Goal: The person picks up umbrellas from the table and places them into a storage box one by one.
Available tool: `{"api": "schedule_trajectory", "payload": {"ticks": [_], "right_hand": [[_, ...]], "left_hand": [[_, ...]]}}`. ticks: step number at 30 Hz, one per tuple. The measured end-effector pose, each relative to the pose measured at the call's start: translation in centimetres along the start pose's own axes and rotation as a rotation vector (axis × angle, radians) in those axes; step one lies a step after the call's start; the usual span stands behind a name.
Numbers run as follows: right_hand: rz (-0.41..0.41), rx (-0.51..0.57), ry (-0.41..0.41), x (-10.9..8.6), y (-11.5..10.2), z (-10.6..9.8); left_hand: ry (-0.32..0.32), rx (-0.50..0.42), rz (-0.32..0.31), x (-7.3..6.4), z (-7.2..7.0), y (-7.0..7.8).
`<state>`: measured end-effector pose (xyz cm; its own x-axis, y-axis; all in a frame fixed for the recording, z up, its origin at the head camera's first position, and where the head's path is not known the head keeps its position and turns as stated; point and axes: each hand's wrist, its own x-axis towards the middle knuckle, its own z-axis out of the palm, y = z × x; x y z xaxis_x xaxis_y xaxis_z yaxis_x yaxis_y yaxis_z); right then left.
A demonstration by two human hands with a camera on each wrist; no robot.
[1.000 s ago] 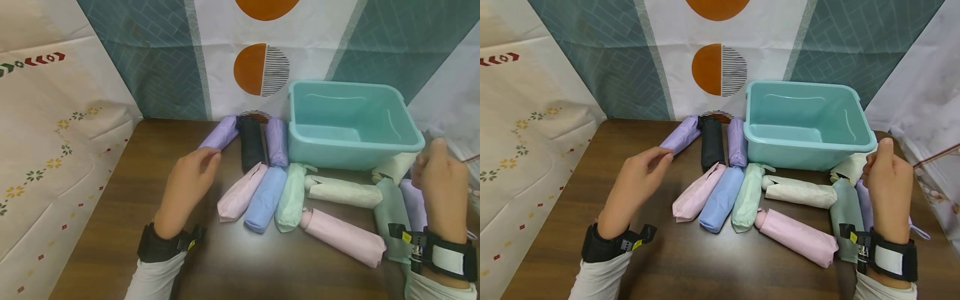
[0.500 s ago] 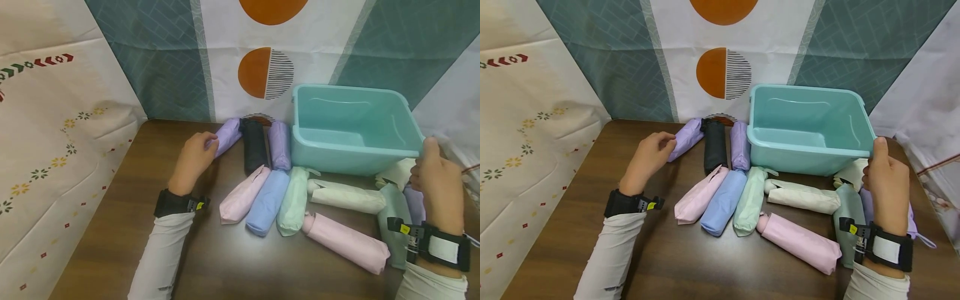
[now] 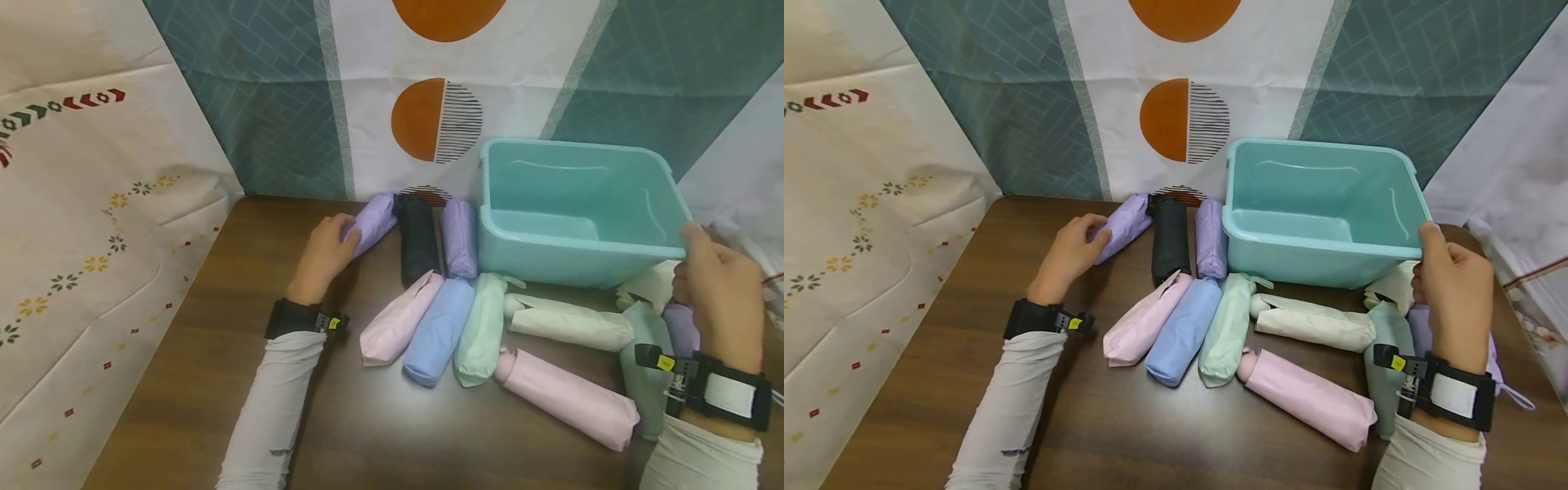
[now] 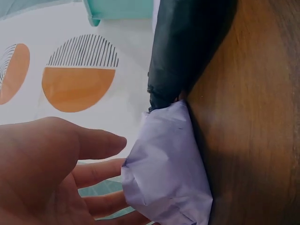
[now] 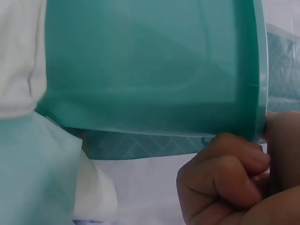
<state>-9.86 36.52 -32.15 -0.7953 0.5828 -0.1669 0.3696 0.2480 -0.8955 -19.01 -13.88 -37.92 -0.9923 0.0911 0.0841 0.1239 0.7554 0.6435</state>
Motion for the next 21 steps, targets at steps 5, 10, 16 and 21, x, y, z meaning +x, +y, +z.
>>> {"api": "schedule_trajectory", "payload": {"ticks": [5,10,16,21], "right_hand": [[-0.008,0.017,-0.001,0.7,0.3,0.0],[-0.001,0.008,0.005,1.3,0.2,0.0],[-0.013,0.284,-0.004,1.3,0.1,0.1],[-0.07,0.431,-0.045,1.1,0.6,0.5]], "left_hand": [[0.005,0.008,0.01,0.2,0.5,-0.2],[-0.025,0.008,-0.019,0.2,1.1,-0.3],[-0.037,-0.001,-0.033,0.7,1.3,-0.1],[-0.055,0.005,-0.035,0.7,1.4,-0.2]]}}
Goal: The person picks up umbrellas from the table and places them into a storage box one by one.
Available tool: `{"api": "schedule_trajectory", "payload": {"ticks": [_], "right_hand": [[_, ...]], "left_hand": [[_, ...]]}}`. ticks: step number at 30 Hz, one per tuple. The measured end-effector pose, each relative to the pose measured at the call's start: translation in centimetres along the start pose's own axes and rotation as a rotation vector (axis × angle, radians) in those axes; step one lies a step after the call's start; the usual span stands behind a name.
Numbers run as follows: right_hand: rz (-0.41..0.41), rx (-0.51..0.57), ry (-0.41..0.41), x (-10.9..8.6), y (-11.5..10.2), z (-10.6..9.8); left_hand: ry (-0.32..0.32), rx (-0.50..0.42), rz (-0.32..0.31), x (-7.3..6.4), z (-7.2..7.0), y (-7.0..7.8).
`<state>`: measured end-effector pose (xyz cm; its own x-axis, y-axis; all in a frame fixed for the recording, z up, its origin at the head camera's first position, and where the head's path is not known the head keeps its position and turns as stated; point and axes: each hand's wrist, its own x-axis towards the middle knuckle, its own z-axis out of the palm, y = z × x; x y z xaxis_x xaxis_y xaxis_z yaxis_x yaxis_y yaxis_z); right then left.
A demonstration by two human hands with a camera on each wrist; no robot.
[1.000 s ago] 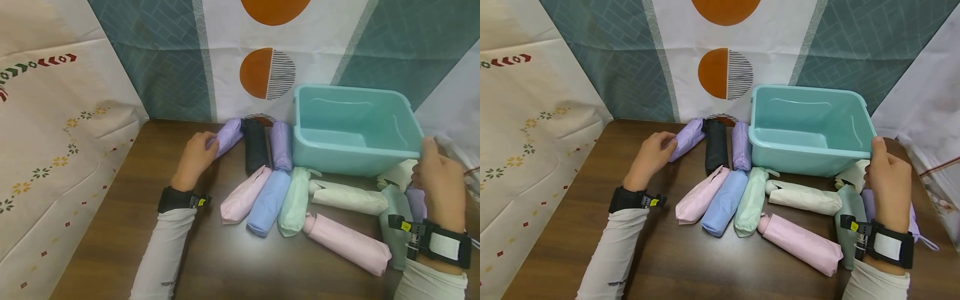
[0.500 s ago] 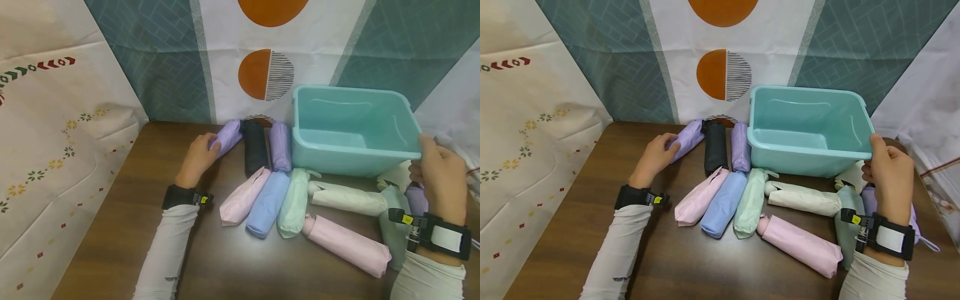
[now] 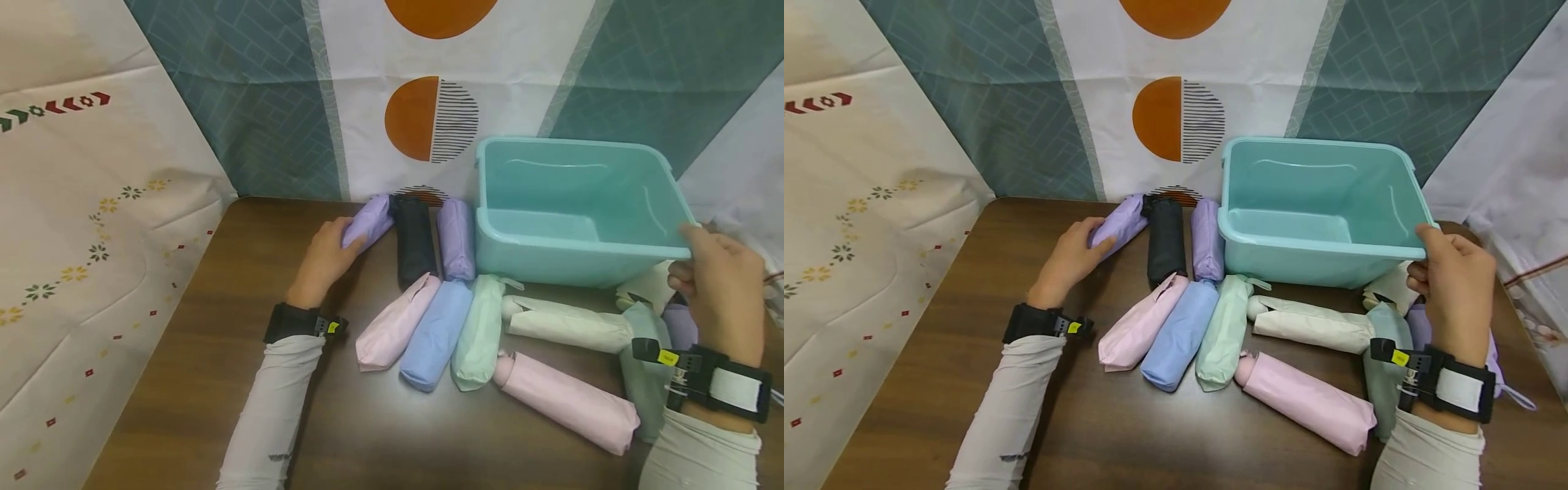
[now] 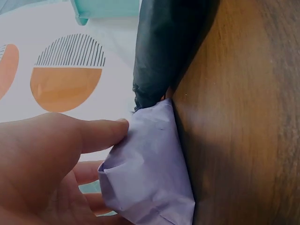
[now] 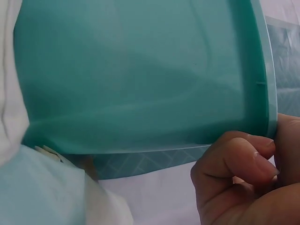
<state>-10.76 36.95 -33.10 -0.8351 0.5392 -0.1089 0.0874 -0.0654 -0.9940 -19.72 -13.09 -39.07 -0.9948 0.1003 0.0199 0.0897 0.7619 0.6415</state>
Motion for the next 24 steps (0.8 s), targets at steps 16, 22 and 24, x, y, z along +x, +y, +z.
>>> {"api": "schedule_trajectory", "payload": {"ticks": [16,22,24], "right_hand": [[0.019,0.049,0.028,0.01,-0.2,0.27],[0.004,0.094,0.019,0.0,0.11,0.53],[0.0,0.088,0.025,0.02,0.14,0.62]], "left_hand": [[0.004,0.003,0.012,0.14,0.22,-0.48],[0.001,0.007,0.0,0.02,0.4,-0.6],[0.006,0.012,0.003,0.08,0.46,-0.67]]}}
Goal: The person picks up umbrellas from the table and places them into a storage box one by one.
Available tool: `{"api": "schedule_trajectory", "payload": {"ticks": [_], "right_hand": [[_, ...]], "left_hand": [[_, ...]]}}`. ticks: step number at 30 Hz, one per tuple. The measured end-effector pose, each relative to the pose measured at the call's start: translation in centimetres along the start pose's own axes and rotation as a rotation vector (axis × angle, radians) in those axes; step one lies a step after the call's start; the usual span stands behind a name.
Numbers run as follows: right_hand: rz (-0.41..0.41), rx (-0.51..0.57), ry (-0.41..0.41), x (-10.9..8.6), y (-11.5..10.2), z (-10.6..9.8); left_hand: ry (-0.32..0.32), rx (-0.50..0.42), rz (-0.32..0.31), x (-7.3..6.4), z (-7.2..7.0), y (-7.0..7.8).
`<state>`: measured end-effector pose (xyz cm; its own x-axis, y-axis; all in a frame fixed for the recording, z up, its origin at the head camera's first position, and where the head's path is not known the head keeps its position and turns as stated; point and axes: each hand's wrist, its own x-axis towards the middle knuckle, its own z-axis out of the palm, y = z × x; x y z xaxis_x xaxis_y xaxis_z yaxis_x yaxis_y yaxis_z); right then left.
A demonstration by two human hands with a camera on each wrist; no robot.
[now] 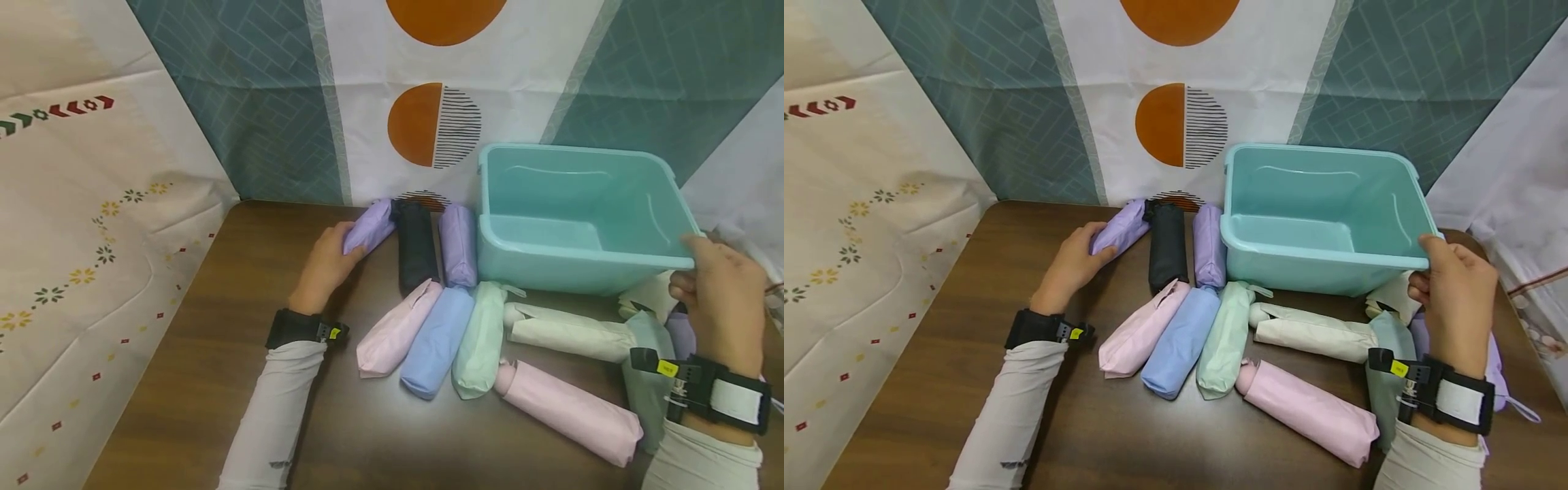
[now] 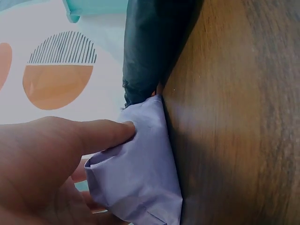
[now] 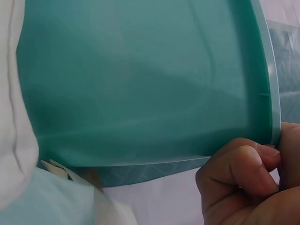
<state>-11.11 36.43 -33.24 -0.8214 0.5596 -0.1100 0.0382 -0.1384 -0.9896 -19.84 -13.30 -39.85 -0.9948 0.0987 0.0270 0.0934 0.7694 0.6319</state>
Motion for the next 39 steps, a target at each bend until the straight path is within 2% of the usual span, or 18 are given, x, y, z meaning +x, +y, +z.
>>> {"api": "schedule_trajectory", "payload": {"ticks": [6,11,15,19,22,28,35,39], "right_hand": [[-0.004,0.04,-0.001,0.0,0.4,0.0],[0.006,0.056,0.014,0.1,0.3,-0.1],[-0.002,0.052,-0.012,0.1,0.1,-0.3],[-0.01,0.039,-0.044,0.2,0.1,-0.3],[-0.004,0.034,-0.05,0.2,0.1,-0.3],[-0.001,0.006,-0.029,0.1,-0.1,-0.1],[-0.001,0.01,-0.01,-0.2,-0.2,-0.1],[0.021,0.041,-0.02,-0.4,0.0,-0.1]], "left_hand": [[0.032,0.053,0.012,0.1,1.3,-0.5],[0.085,0.088,0.01,0.5,2.0,-0.5],[0.128,0.045,-0.017,0.6,1.8,-0.3],[0.158,-0.018,-0.07,0.5,1.3,-0.1],[0.158,-0.041,-0.09,0.6,0.8,-0.1],[0.111,-0.061,-0.096,0.7,0.2,0.0],[0.13,-0.105,-0.035,0.7,0.5,-0.1],[0.123,-0.162,-0.018,0.3,0.5,-0.1]]}}
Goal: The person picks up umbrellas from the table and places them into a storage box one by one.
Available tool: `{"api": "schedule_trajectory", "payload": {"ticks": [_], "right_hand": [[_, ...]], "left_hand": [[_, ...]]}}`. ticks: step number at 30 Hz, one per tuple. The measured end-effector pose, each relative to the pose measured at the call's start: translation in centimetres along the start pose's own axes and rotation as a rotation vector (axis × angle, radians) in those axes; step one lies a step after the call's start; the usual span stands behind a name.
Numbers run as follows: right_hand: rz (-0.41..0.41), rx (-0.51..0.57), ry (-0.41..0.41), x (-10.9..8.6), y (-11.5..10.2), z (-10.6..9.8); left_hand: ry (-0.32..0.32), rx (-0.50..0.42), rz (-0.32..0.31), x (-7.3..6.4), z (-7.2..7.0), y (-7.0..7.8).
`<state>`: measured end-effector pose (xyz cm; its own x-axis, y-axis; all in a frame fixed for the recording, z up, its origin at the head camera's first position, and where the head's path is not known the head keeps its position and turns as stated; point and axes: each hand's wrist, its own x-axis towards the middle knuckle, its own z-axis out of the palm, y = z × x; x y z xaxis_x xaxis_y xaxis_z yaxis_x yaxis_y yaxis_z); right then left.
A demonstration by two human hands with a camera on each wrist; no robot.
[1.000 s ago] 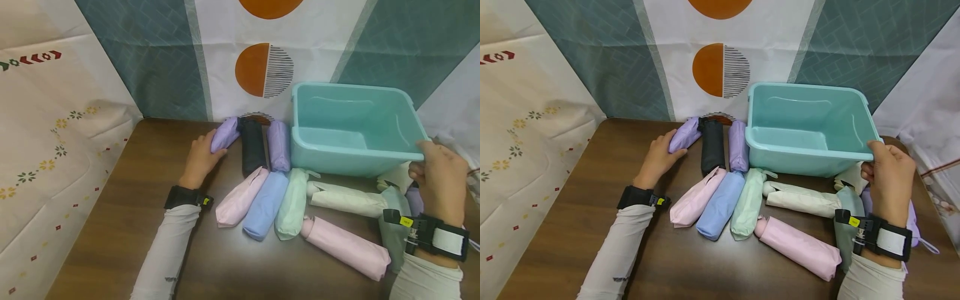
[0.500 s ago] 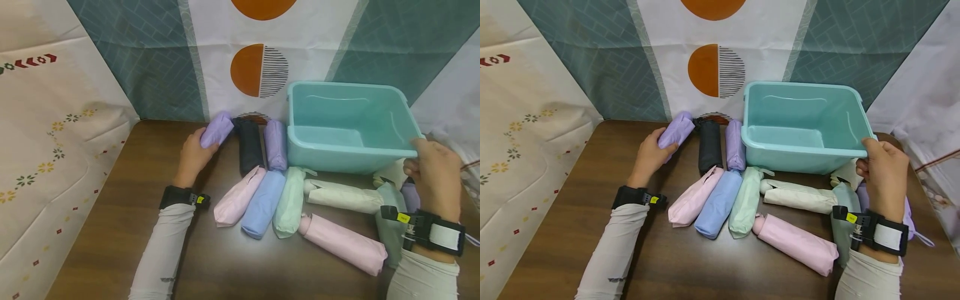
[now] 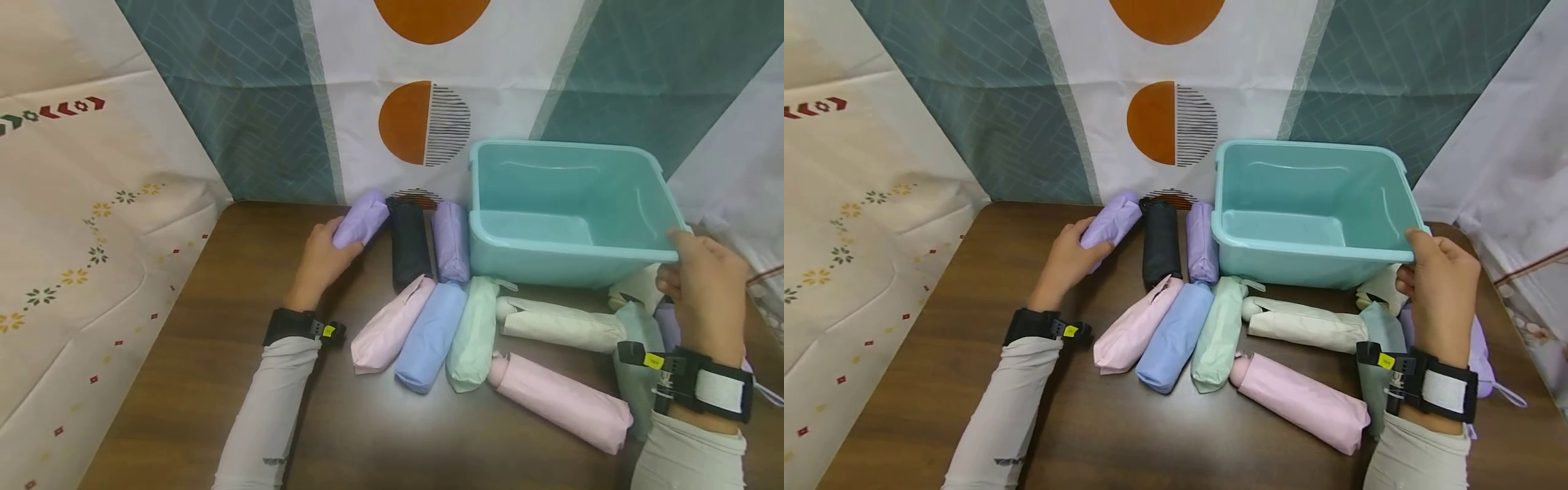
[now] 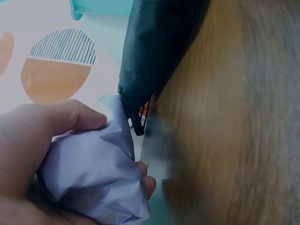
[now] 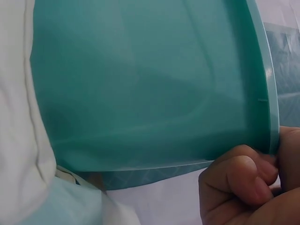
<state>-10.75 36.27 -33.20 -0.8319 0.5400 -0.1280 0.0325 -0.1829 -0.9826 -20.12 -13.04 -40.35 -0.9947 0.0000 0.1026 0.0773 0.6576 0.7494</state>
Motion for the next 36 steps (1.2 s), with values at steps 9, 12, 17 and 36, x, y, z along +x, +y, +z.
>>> {"api": "schedule_trajectory", "payload": {"ticks": [9,12,17,36], "right_hand": [[0.031,0.079,-0.011,0.3,-0.1,0.0],[0.035,0.092,-0.011,0.3,-0.1,0.0],[0.034,0.112,-0.012,0.3,0.0,0.0],[0.042,-0.035,0.031,0.3,-0.3,0.2]], "left_hand": [[-0.096,-0.327,-0.132,-0.6,-0.4,1.2],[-0.108,-0.411,-0.181,-0.7,-0.5,1.4],[-0.15,-0.542,-0.218,-0.6,-0.7,1.5],[-0.193,-0.922,-0.137,-0.6,0.4,1.9]]}}
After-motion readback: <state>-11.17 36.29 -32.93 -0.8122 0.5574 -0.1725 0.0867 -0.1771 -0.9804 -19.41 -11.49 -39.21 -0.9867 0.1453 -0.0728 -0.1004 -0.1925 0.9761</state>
